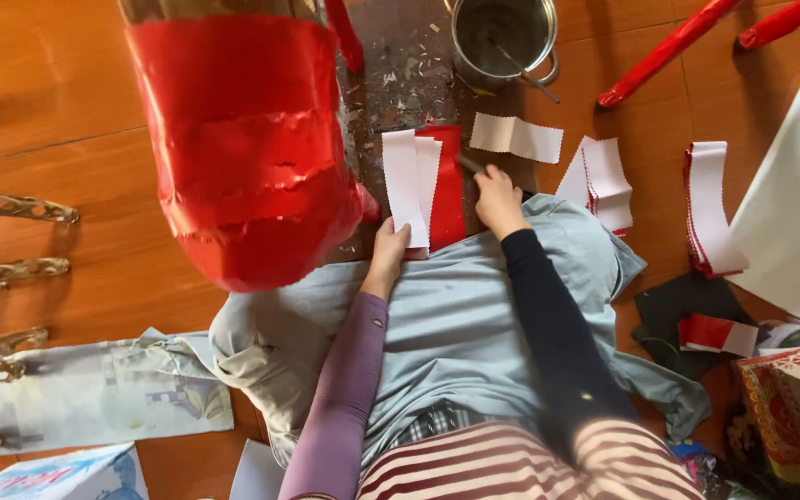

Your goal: Applying red paper strips to a bamboo frame using glue and scissors.

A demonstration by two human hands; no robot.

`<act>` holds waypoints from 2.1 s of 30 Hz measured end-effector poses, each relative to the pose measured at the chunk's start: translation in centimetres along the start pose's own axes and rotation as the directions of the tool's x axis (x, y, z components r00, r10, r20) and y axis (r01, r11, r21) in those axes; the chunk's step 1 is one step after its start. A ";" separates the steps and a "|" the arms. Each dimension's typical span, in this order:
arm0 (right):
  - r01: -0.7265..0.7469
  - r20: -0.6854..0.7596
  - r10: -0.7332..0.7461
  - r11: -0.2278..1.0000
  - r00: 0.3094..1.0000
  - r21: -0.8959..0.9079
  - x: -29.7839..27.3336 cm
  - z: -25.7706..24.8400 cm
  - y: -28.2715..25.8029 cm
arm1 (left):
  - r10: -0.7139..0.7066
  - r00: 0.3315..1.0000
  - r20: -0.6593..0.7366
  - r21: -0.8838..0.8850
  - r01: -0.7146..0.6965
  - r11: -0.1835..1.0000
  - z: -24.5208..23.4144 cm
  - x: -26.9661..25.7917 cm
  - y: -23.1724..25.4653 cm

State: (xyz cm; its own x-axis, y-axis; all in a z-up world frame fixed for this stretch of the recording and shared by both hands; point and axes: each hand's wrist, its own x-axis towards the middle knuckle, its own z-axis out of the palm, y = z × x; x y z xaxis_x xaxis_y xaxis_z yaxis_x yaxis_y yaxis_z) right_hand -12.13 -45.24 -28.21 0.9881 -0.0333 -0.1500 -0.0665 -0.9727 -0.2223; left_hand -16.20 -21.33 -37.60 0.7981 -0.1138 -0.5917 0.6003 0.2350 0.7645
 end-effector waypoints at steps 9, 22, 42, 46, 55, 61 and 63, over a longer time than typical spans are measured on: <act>0.010 0.005 -0.011 0.996 1.000 0.091 3.7 -5.7 -1.5 | -0.068 0.998 -0.008 0.000 0.068 0.998 0.6 -0.7 1.8; -0.017 -0.335 -0.007 0.998 0.942 -0.068 8.0 -10.8 0.9 | -0.039 0.995 -0.087 -0.110 0.029 0.993 0.5 0.1 2.0; -0.230 0.175 0.163 0.437 0.971 0.870 -1.6 -7.3 -4.2 | -0.057 0.996 -0.072 -0.258 0.037 0.965 0.5 1.1 -1.1; 0.135 -0.099 -0.096 0.829 0.990 0.543 -3.7 -5.7 -5.7 | -0.098 0.992 -0.080 -0.260 0.075 0.963 0.9 0.6 -0.6; 0.187 -0.005 -0.187 0.981 0.982 0.053 -1.6 -3.9 -8.9 | -0.225 0.974 0.027 -0.244 0.225 0.943 0.5 1.2 -2.1; 0.157 0.022 -0.157 0.988 0.987 0.002 -10.0 -7.9 -8.2 | -0.305 0.951 0.051 -0.386 0.300 0.872 -0.2 4.3 -5.2; 0.131 0.100 -0.137 0.989 0.985 0.066 -13.5 -10.3 -7.9 | -0.313 0.948 0.055 -0.511 0.296 0.807 -0.6 6.1 -8.4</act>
State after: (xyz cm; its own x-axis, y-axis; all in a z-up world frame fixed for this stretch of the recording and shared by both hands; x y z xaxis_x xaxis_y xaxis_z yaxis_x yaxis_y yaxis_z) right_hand -23.47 -39.46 -14.45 0.9691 0.1235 -0.2137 0.0544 -0.9514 -0.3031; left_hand -16.43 -23.40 -47.82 0.5714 -0.2344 -0.7865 0.6943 0.6491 0.3110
